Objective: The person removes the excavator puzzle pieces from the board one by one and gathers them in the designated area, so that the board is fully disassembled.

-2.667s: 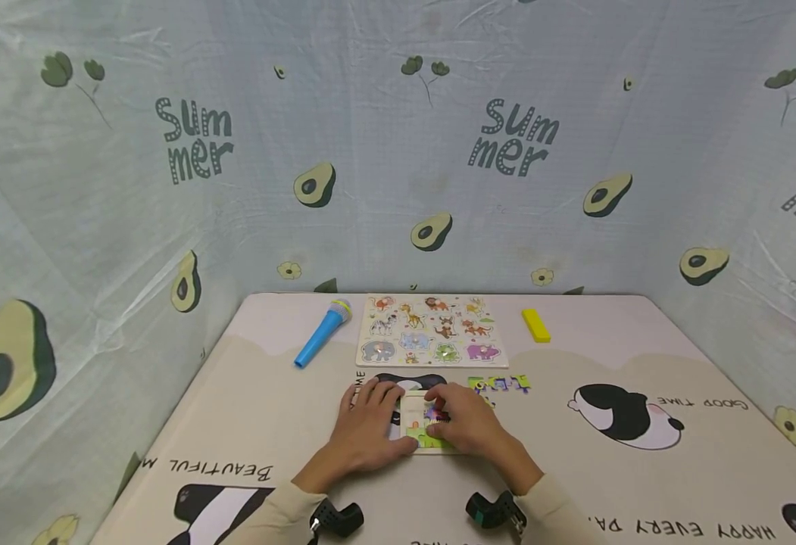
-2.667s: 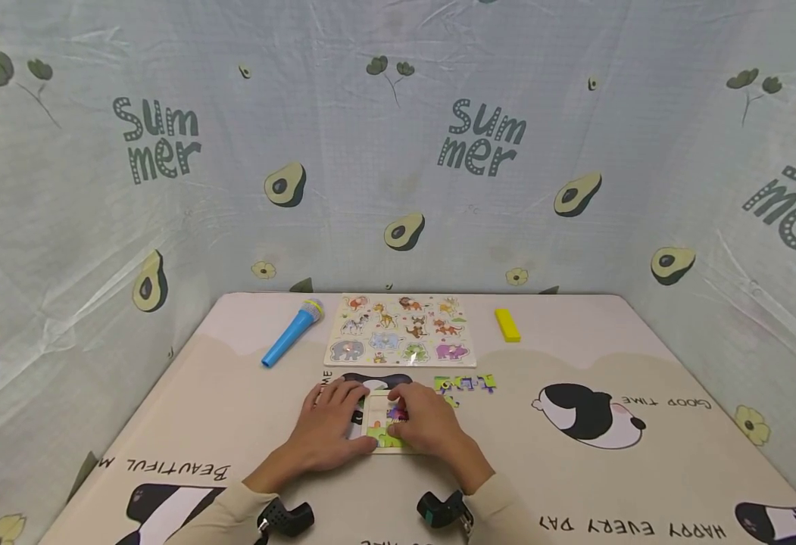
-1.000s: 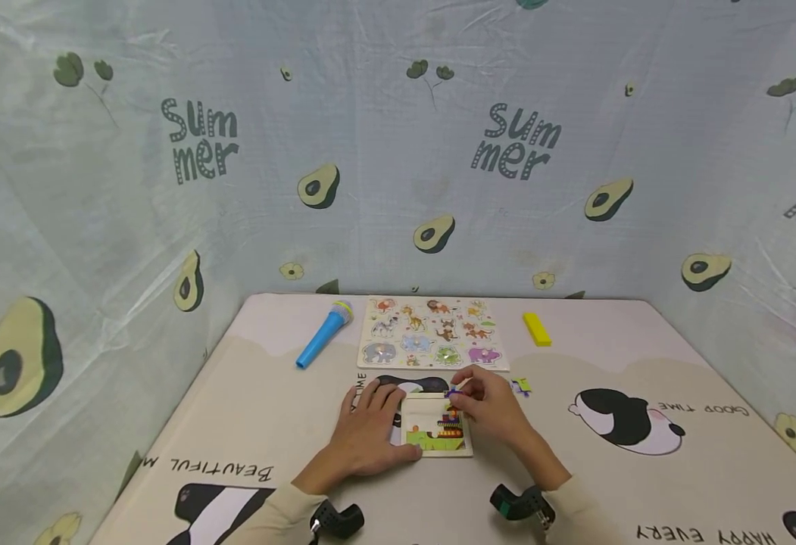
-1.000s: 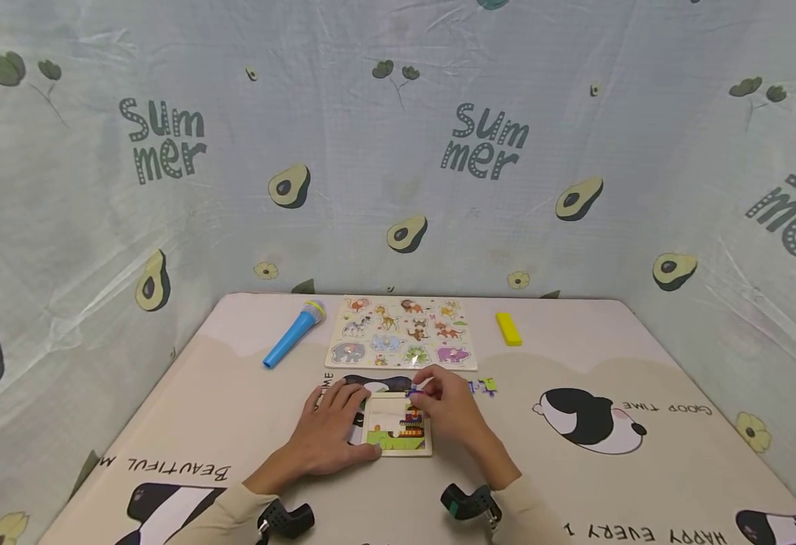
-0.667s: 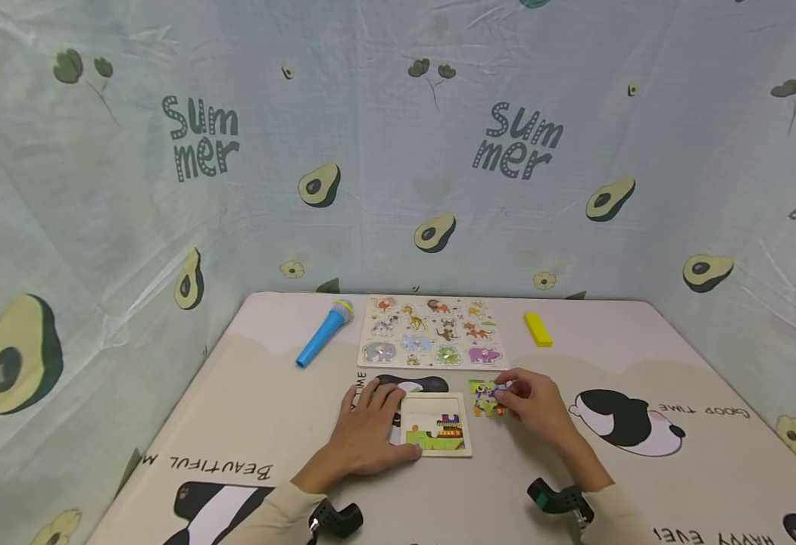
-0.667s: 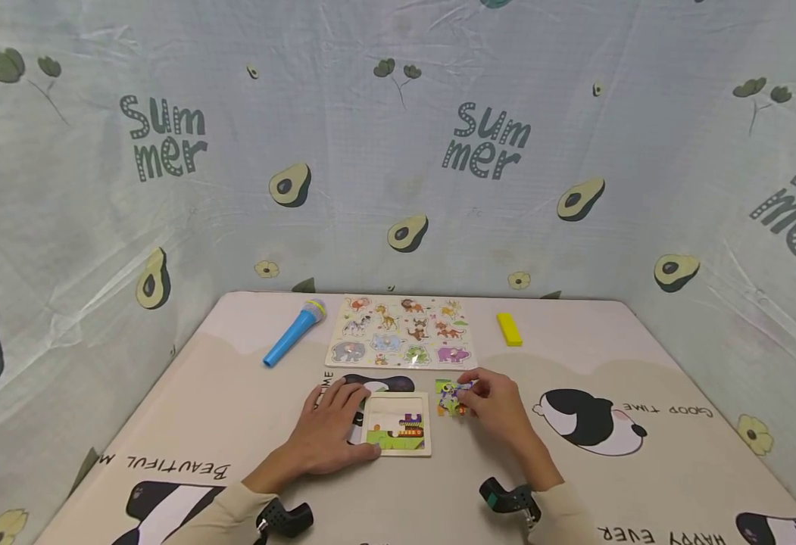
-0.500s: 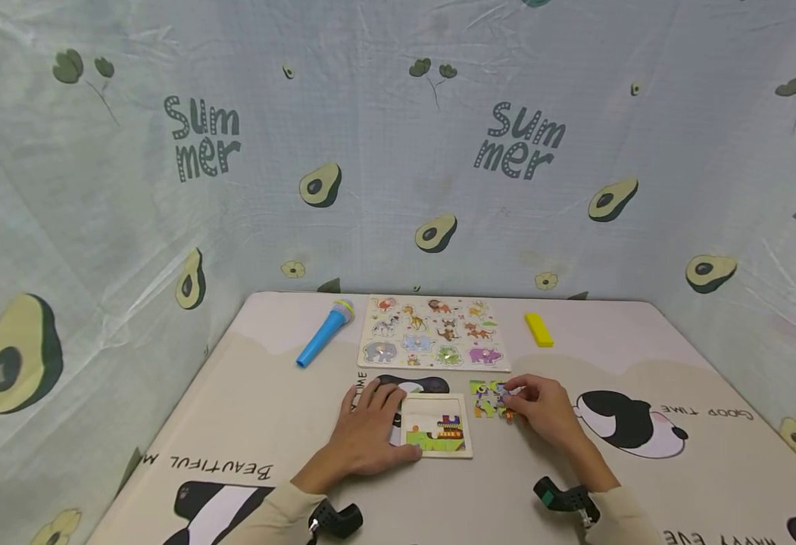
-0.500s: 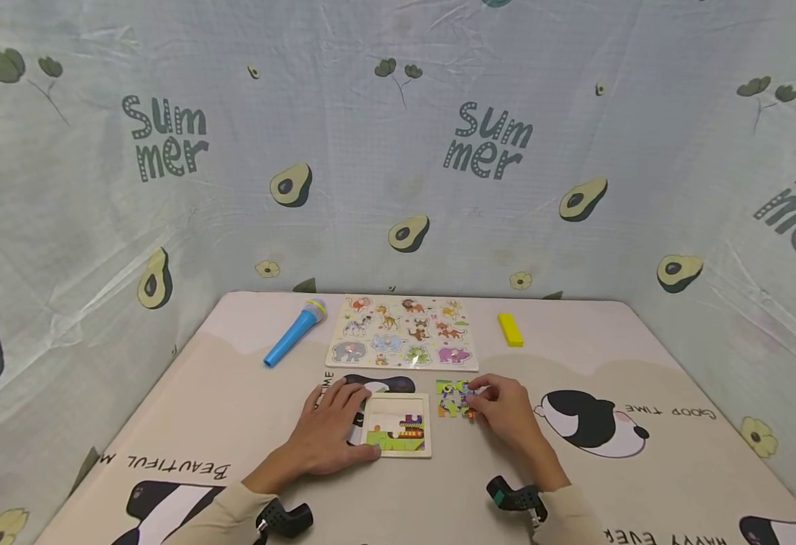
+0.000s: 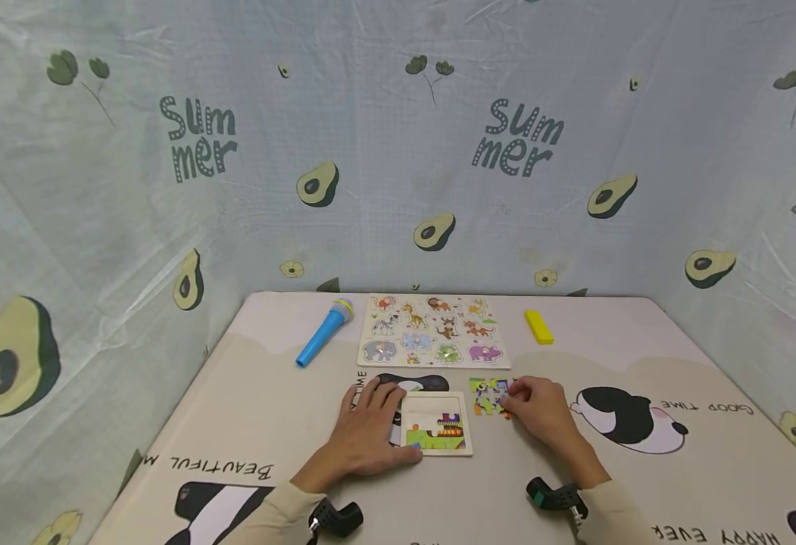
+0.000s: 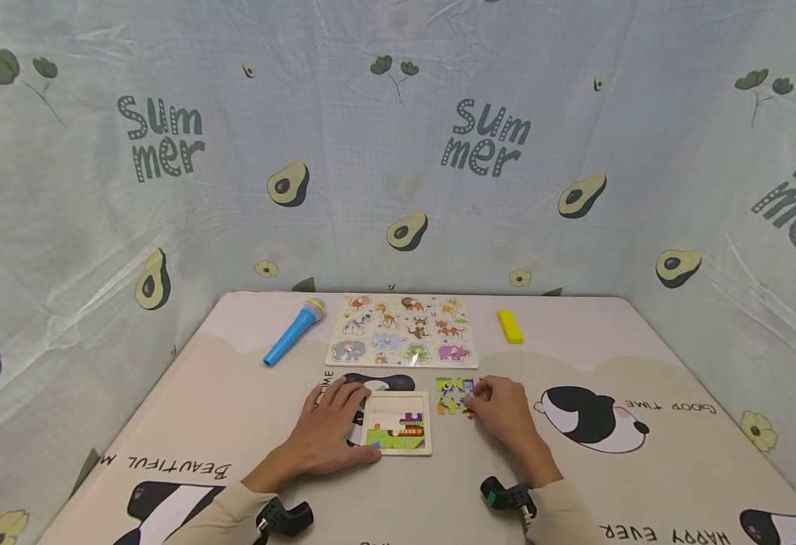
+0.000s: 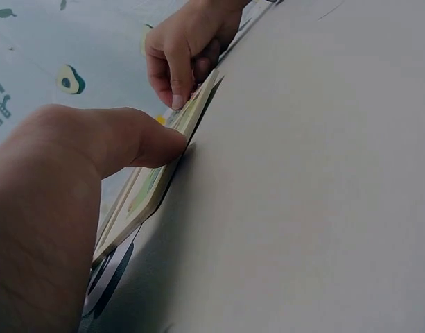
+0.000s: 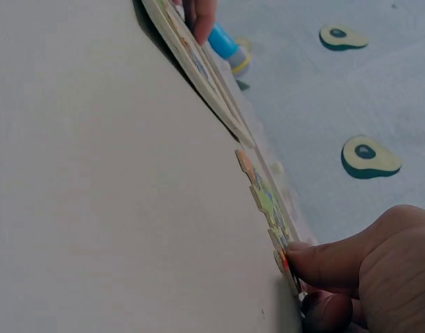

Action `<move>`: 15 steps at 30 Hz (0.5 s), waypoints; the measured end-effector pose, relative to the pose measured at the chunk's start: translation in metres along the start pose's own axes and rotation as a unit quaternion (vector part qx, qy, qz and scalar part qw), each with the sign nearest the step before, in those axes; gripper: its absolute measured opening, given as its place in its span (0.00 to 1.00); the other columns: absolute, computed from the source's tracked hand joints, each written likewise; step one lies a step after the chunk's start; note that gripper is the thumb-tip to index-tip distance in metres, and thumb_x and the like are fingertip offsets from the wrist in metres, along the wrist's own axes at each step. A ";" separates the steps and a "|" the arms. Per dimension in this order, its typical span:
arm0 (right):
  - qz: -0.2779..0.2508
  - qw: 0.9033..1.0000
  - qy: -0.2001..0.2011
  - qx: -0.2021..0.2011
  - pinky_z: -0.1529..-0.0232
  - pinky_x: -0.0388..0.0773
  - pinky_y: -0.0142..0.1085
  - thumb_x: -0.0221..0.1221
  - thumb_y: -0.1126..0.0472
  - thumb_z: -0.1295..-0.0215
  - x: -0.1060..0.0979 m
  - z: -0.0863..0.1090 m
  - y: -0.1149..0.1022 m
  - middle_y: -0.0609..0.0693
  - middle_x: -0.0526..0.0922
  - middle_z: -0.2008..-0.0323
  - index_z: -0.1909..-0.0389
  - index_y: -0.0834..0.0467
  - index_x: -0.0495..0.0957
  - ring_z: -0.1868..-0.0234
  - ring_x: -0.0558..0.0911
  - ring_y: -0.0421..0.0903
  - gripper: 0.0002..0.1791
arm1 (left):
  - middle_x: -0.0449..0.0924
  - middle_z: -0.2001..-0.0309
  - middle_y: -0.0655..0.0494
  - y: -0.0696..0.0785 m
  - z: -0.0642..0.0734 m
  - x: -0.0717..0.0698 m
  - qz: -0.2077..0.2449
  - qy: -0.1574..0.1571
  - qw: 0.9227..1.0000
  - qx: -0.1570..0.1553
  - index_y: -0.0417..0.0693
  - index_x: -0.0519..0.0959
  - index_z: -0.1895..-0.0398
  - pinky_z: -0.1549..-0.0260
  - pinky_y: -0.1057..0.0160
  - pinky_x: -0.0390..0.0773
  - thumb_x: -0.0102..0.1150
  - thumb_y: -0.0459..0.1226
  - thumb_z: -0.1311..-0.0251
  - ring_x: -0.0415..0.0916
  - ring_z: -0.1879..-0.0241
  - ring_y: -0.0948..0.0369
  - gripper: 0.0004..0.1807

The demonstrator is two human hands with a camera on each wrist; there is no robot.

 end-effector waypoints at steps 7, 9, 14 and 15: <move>0.005 1.000 0.008 -0.003 0.72 0.69 0.32 0.70 0.60 0.40 -0.001 0.001 -0.001 0.48 0.77 0.76 0.65 0.61 0.83 0.71 0.73 0.46 0.09 | 0.65 0.29 0.52 0.000 0.000 0.000 0.000 0.005 1.000 0.002 0.52 0.65 0.26 0.30 0.33 0.47 0.58 0.73 0.54 0.52 0.25 0.43 0.54; 0.002 1.000 0.007 -0.007 0.72 0.69 0.32 0.70 0.60 0.40 -0.001 0.001 -0.001 0.48 0.78 0.76 0.65 0.61 0.83 0.71 0.73 0.45 0.09 | 0.65 0.29 0.52 0.000 0.000 0.000 0.001 0.005 1.000 0.002 0.52 0.65 0.26 0.30 0.33 0.47 0.58 0.73 0.53 0.52 0.25 0.43 0.54; -0.004 1.000 0.011 -0.019 0.72 0.69 0.31 0.71 0.60 0.40 -0.003 0.002 -0.004 0.48 0.78 0.76 0.66 0.61 0.83 0.71 0.73 0.44 0.09 | 0.65 0.29 0.52 0.001 0.001 -0.001 -0.001 0.005 1.000 0.002 0.52 0.66 0.27 0.30 0.33 0.46 0.58 0.72 0.54 0.52 0.25 0.43 0.54; -0.006 1.000 0.013 -0.021 0.72 0.69 0.31 0.70 0.60 0.40 -0.004 0.003 -0.005 0.47 0.78 0.76 0.66 0.61 0.83 0.71 0.73 0.44 0.08 | 0.65 0.29 0.52 0.001 0.001 -0.002 -0.001 0.005 1.000 0.002 0.52 0.66 0.27 0.30 0.33 0.46 0.59 0.72 0.54 0.52 0.25 0.43 0.54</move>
Point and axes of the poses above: each hand's wrist, its own z-axis away from the middle knuckle, its own x-axis out of the palm, y = z × x, the point moved 5 cm from there along -z, towards the middle knuckle
